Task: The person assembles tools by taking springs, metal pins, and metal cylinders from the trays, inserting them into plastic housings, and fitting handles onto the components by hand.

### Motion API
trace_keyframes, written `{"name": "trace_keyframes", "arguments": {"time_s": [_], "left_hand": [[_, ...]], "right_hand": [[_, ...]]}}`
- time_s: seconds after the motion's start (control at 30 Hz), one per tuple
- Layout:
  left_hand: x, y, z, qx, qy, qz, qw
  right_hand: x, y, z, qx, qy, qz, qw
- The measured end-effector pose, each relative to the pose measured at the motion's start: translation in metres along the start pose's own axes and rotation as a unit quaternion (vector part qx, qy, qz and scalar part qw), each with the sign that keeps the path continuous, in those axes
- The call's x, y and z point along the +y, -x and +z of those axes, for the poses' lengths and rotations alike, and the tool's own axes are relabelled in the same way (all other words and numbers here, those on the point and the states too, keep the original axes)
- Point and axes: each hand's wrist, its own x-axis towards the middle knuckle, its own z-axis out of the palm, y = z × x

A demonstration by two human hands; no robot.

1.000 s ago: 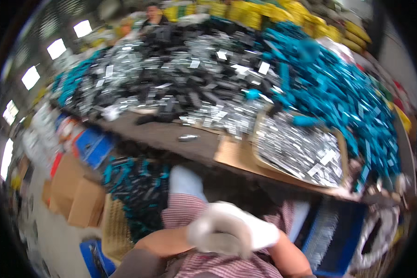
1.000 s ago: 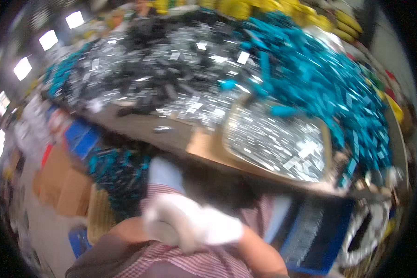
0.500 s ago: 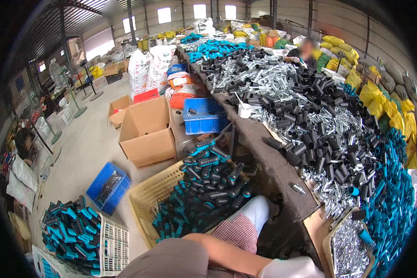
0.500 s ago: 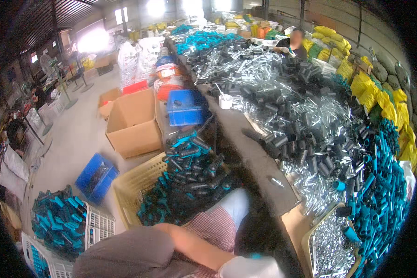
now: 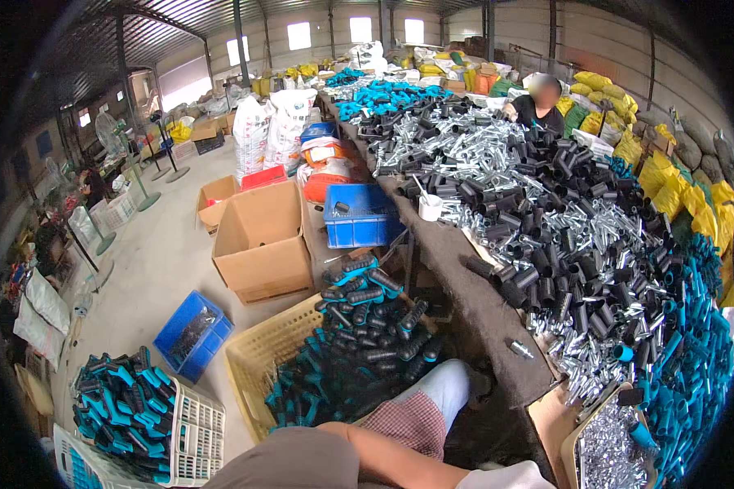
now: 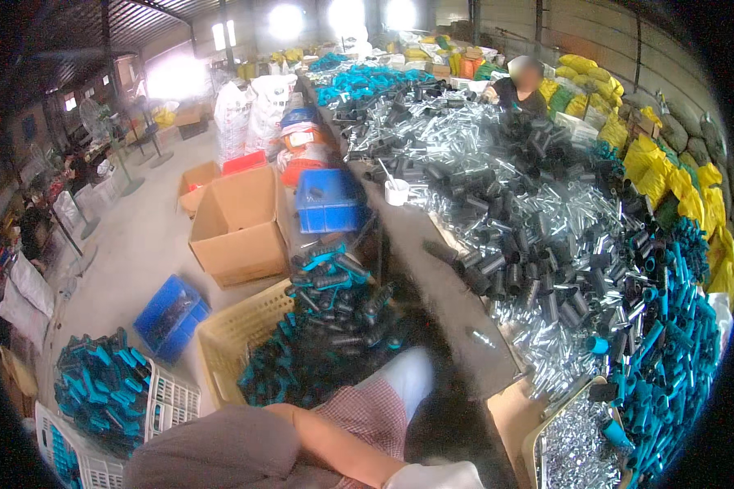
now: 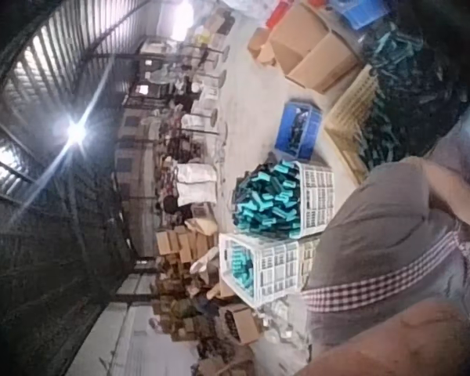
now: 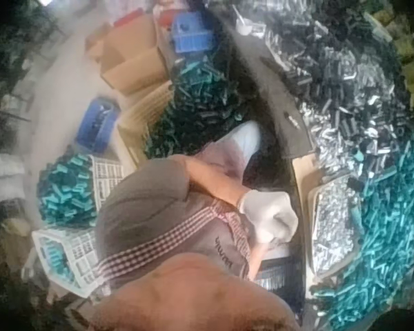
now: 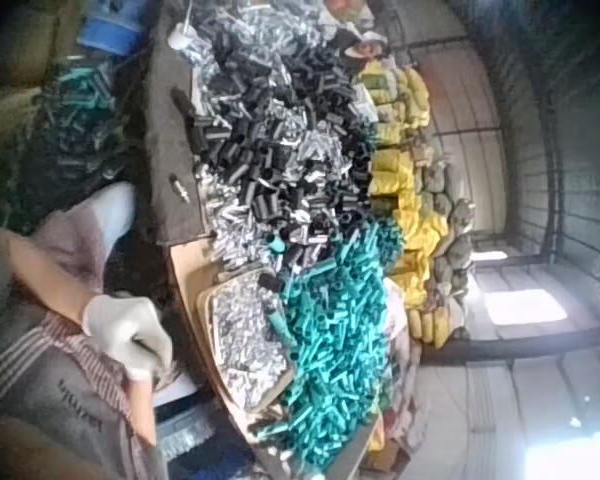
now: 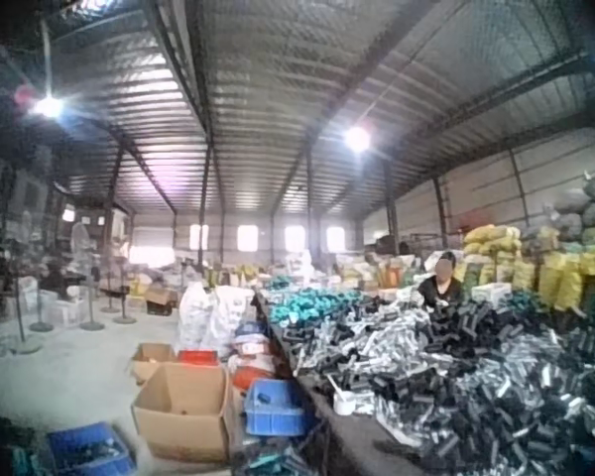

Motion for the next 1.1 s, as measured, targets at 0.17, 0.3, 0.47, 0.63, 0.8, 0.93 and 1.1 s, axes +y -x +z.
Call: {"name": "trace_keyframes", "arguments": {"time_s": [0.17,0.3,0.47,0.63,0.8,0.93,1.1], "left_hand": [[-0.002,-0.015,-0.018,-0.345,0.191,-0.272,0.878],[-0.012,-0.014,-0.003,0.115,-0.112,0.016,0.987],[-0.005,-0.019,-0.027,-0.351,0.138,-0.239,0.895],[-0.014,-0.011,0.001,0.061,-0.052,-0.035,0.996],[-0.018,-0.005,-0.018,-0.203,0.125,-0.180,0.954],[-0.021,-0.018,-0.040,-0.047,-0.175,-0.034,0.983],[-0.035,0.038,-0.085,-0.334,-0.404,-0.380,0.762]], "right_hand": [[0.001,0.007,-0.005,0.036,-0.030,0.008,0.999],[0.003,0.009,-0.016,0.078,-0.045,0.008,0.996],[0.003,0.013,-0.017,0.120,-0.070,0.012,0.990],[-0.004,0.023,-0.014,0.174,-0.087,0.020,0.981],[-0.019,0.054,-0.014,0.268,-0.085,0.041,0.959],[-0.044,0.132,-0.006,0.424,-0.056,0.098,0.899],[-0.084,0.147,0.013,0.662,-0.183,0.046,0.726]]}}
